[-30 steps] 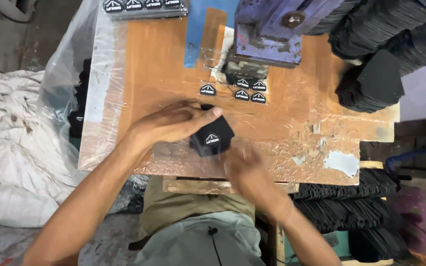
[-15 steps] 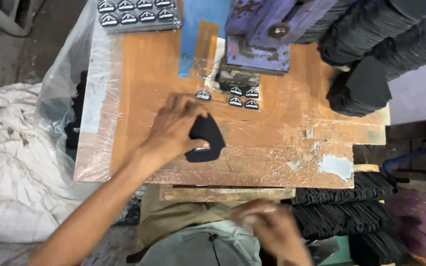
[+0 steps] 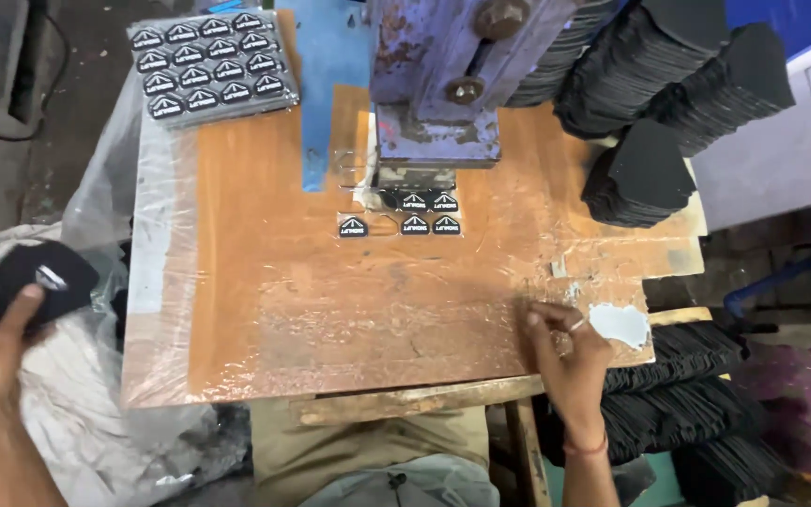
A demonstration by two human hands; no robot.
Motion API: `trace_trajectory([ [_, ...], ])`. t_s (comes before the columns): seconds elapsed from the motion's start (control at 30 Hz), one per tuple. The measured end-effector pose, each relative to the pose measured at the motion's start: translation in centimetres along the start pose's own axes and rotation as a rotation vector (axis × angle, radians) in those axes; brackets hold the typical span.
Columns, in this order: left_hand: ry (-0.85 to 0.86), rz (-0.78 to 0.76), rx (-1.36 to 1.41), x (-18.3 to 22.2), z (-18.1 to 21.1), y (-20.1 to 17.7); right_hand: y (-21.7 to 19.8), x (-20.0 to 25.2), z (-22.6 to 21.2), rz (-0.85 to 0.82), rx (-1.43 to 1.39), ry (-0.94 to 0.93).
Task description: Stamping or pressing labels onto black fabric pieces using a manual press machine.
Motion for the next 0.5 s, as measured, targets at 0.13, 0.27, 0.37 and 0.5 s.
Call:
trace_trajectory([
  [0.13,0.353,0.096,-0.556,-1.5,4.7,3.3,0.5,-0.2,2.9,0.124,-0.024,0.249],
  [0.27,0.877,-0.117,-0.607,6.9,23.1,20.5,0.0,-1.2,1.1,0.158,0.054,0.114],
  [0.37,0.913,-0.481,-0.446,8.7,28.0,31.9,-2.8,-2.3,1.9,0.222,0.068,-0.07],
  [0.5,0.795,-0.768,-0.217,7.2,25.8,39.7,-10.3,-9.1,2.9,0.311,0.289,0.0],
])
Point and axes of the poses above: each hand's wrist, its own x-axis away from the middle knuckle, its own y-axis out of the palm, z = x × y, the point moved 7 cm from there along -x, towards the middle knuckle, and after that the axes turned 1 degree about x, right-handed, at the moved point
